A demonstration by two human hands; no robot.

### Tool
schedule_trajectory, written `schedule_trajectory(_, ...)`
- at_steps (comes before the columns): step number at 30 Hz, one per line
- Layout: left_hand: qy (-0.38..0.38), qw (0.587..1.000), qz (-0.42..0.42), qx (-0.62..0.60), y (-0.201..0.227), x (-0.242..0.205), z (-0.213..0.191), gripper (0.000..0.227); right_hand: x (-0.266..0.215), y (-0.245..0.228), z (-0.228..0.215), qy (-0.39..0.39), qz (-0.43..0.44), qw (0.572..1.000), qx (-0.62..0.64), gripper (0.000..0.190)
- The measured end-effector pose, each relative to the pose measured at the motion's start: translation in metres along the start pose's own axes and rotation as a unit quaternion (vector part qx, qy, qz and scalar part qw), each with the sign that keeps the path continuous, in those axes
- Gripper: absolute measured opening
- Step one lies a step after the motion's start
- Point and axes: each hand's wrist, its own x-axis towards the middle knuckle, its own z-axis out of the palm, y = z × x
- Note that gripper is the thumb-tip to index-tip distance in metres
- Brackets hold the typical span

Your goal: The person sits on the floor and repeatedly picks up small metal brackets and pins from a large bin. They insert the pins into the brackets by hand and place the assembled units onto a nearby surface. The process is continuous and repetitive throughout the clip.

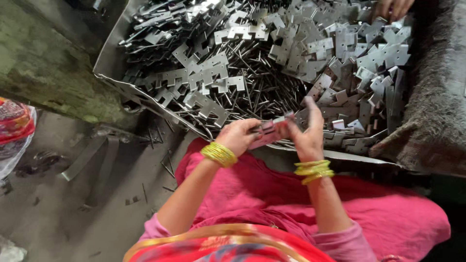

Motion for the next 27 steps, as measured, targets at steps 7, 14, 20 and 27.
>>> schedule_trajectory(7,-0.1,0.985,0.123,-0.074,-0.009,0.07,-0.014,0.026,0.0,0.011,-0.048,-0.338,0.211,0.915,-0.059,0.025)
schedule_trajectory(14,0.205,0.87,-0.147,0.423,-0.061,0.144,-0.001,0.051,0.036,0.13,-0.17,0.066,0.207,0.968,-0.125,0.015)
schedule_trajectory(20,0.288,0.926,-0.194,0.146,-0.032,0.116,-0.005,0.053,0.137,0.248,-0.237,0.296,0.312,0.861,-0.273,0.056)
schedule_trajectory(27,0.235,0.96,-0.125,-0.085,0.021,0.063,0.014,0.053,0.193,0.254,-0.229,0.257,0.368,0.76,-0.471,0.059)
